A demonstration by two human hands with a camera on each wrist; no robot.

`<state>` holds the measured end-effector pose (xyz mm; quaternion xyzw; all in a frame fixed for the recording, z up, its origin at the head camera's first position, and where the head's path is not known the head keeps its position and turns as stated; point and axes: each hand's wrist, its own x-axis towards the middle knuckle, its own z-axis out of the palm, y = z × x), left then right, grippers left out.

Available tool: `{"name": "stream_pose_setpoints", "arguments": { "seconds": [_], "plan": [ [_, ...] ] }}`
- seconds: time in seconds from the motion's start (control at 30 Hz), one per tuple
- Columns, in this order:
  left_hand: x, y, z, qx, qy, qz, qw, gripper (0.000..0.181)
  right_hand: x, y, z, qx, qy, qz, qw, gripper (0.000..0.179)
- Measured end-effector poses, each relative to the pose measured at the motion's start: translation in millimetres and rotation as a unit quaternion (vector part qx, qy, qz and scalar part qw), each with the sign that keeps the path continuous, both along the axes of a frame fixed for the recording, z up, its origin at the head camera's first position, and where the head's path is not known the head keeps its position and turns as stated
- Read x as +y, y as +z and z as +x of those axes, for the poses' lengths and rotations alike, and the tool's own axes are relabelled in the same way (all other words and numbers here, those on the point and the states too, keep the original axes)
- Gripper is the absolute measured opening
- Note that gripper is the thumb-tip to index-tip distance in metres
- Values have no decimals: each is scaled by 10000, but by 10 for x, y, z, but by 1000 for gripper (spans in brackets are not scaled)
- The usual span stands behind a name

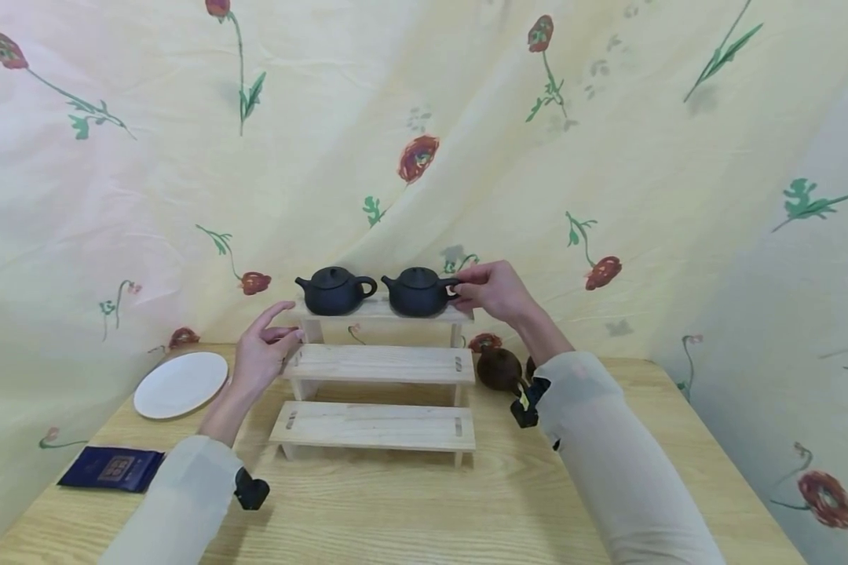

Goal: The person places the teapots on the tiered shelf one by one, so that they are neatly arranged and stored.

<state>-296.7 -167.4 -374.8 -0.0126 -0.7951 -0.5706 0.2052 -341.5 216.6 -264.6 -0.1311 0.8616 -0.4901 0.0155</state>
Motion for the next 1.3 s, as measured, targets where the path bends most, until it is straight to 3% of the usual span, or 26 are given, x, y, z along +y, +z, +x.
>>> {"name": "stream_pose_setpoints", "arguments": {
  "seconds": [0.27,0.53,0.67,0.8,0.9,1.1,1.3],
  "plan": [
    [-47,46,45,-343,-317,-43,9989,57,101,23,91,219,-18,181,9996,39],
    [-227,60,288,-823,-609,-59,9947,75,422,-56,340,256,-484,16,9985,45],
    [-305,-64,434,-997,-811,-4,9917,71,609,-223,464,181,-680,-103,9975,46],
    [-346,-219,550,-850,-1196,21,9892,59,783,-450,548,65,-902,-101,9958,47],
    [-327,-289,612,-754,-1242,-66,9894,53,872,-612,611,-7,-1067,-126,9942,47],
    [-265,-338,666,-744,-1218,-20,9898,50,953,-918,703,-177,-1171,-629,9910,44],
    [-226,-379,666,-739,-1160,135,9904,50,1026,-1154,753,-406,-1387,-598,9877,43]
  ]
}}
